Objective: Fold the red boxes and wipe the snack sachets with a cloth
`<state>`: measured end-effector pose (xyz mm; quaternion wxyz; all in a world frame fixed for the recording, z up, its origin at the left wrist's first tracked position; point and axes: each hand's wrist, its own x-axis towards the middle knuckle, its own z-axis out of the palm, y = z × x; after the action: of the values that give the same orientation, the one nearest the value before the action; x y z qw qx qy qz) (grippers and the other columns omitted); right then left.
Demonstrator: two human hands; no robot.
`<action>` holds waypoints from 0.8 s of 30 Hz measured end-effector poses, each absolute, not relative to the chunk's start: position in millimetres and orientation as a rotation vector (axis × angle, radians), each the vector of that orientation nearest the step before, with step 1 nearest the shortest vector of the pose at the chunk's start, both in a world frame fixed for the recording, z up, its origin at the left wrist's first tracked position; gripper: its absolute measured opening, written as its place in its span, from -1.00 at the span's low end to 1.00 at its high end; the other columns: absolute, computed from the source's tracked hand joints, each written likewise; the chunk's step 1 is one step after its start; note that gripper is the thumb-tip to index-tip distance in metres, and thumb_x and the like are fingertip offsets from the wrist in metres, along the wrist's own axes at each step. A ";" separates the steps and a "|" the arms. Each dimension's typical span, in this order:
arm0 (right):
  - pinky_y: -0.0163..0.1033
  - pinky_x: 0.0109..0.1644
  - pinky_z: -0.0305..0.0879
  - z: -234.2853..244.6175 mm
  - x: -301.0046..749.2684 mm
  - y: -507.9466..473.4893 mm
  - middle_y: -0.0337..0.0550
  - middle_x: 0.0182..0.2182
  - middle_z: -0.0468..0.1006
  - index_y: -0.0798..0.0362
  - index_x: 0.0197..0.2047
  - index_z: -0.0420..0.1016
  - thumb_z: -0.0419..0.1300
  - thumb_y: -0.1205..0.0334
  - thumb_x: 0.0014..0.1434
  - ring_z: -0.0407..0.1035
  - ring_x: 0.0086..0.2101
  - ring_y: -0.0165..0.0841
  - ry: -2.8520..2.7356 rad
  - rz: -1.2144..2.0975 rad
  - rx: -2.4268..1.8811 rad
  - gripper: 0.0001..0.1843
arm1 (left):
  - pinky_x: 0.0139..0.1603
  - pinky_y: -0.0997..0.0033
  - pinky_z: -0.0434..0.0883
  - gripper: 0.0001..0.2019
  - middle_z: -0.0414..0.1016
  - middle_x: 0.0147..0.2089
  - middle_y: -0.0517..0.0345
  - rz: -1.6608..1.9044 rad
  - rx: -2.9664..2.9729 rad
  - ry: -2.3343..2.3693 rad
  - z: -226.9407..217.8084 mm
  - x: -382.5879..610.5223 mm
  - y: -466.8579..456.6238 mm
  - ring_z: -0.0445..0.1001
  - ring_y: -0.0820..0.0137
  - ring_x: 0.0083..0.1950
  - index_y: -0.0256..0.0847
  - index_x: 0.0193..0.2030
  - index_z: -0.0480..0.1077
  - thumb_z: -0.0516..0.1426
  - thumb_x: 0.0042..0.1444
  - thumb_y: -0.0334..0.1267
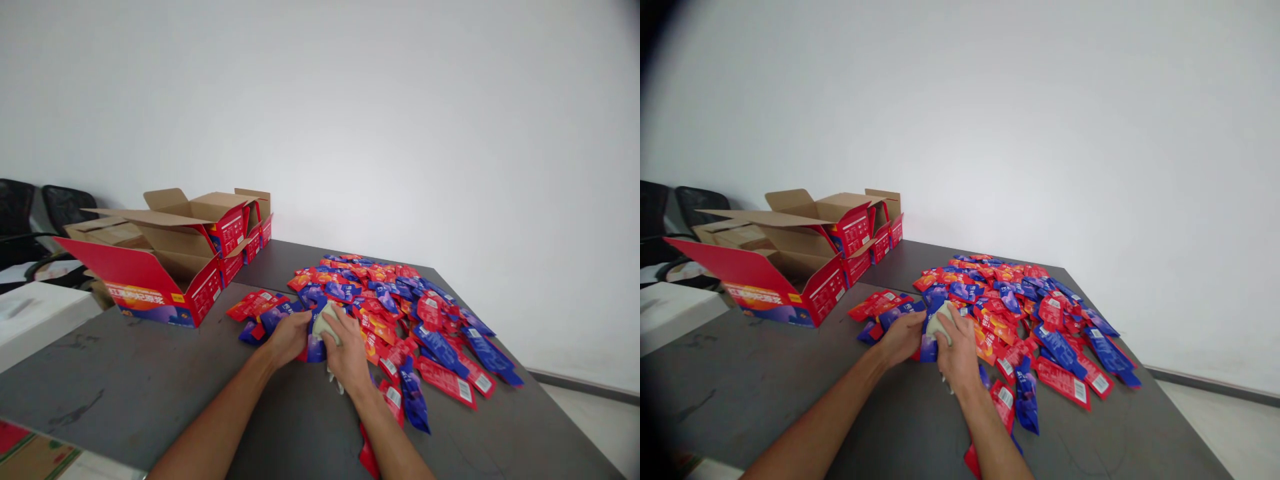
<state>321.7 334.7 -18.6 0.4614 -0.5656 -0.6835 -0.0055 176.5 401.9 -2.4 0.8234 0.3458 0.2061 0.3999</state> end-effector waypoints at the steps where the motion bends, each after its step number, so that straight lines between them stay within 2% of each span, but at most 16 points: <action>1: 0.11 0.22 0.25 -18.3 321.5 334.7 -0.05 0.29 0.33 -0.10 0.16 0.49 0.12 0.28 0.27 0.29 0.14 -0.14 -1.663 -0.033 -1.390 -0.59 | -0.24 0.35 0.46 -0.78 0.61 -0.24 -0.05 0.838 0.735 0.429 -3.5 178.8 399.4 0.56 0.26 -0.21 -0.31 -0.14 0.53 0.19 0.15 -0.22; 4: 0.13 0.22 0.22 -15.7 318.8 332.4 -0.07 0.33 0.26 -0.11 0.18 0.47 0.10 0.29 0.28 0.25 0.17 -0.12 -1.681 -0.114 -1.389 -0.58 | -0.30 0.45 0.44 -0.71 0.61 -0.24 0.01 0.818 0.691 0.463 -7.6 185.0 393.6 0.56 0.35 -0.25 -0.28 -0.10 0.52 0.20 0.19 -0.09; 7: 0.11 0.22 0.21 -10.9 313.6 327.5 -0.20 0.36 0.21 -0.18 0.19 0.46 0.10 0.36 0.24 0.22 0.18 -0.13 -1.833 -0.139 -1.375 -0.51 | -0.37 0.52 0.41 -0.63 0.61 -0.26 0.05 0.805 0.639 0.479 -10.5 186.1 393.6 0.56 0.38 -0.28 -0.26 -0.07 0.50 0.15 0.23 0.02; 10: 0.06 0.19 0.25 -5.4 307.2 321.8 -0.36 0.34 0.24 -0.27 0.18 0.46 0.12 0.45 0.12 0.23 0.14 -0.14 -2.011 -0.097 -1.353 -0.39 | -0.46 0.51 0.38 -0.52 0.60 -0.29 -0.01 0.755 0.606 0.473 -10.6 180.8 400.8 0.57 0.33 -0.31 -0.30 -0.08 0.50 0.08 0.24 0.14; 13: 0.04 0.15 0.27 -1.0 303.3 318.5 -0.42 0.31 0.29 -0.29 0.12 0.51 0.13 0.48 0.05 0.25 0.10 -0.13 -2.082 -0.068 -1.359 -0.37 | -0.46 0.43 0.41 -0.44 0.61 -0.28 -0.07 0.684 0.609 0.459 -7.9 174.0 408.1 0.58 0.25 -0.31 -0.32 -0.08 0.50 0.04 0.23 0.20; 18: 0.11 0.17 0.25 -1.4 312.0 322.0 -0.31 0.30 0.32 -0.21 0.05 0.57 0.12 0.47 0.05 0.26 0.10 -0.10 -1.902 -0.152 -1.482 -0.45 | -0.34 0.36 0.47 -0.52 0.62 -0.24 -0.04 0.659 0.653 0.421 -2.4 174.4 404.4 0.59 0.25 -0.28 -0.28 -0.02 0.49 0.04 0.25 0.11; 21: 0.17 0.21 0.21 -3.9 320.0 325.5 -0.26 0.32 0.28 -0.18 0.08 0.55 0.10 0.45 0.11 0.24 0.11 -0.08 -1.807 -0.221 -1.542 -0.47 | -0.29 0.38 0.47 -0.62 0.62 -0.25 0.00 0.668 0.683 0.394 -0.8 179.6 397.4 0.59 0.27 -0.27 -0.26 -0.02 0.49 0.08 0.26 0.00; 24: 0.17 0.21 0.21 -3.6 320.3 325.6 -0.30 0.33 0.26 -0.20 0.11 0.53 0.10 0.44 0.13 0.23 0.13 -0.07 -1.835 -0.231 -1.541 -0.46 | -0.32 0.43 0.45 -0.66 0.62 -0.29 0.02 0.684 0.679 0.412 -0.5 183.5 393.3 0.59 0.31 -0.30 -0.27 -0.05 0.50 0.10 0.26 -0.04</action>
<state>320.3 325.6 -3.6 0.3587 -0.5975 -0.7115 -0.0894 183.5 393.3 -0.5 0.8658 0.3240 0.1968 0.3266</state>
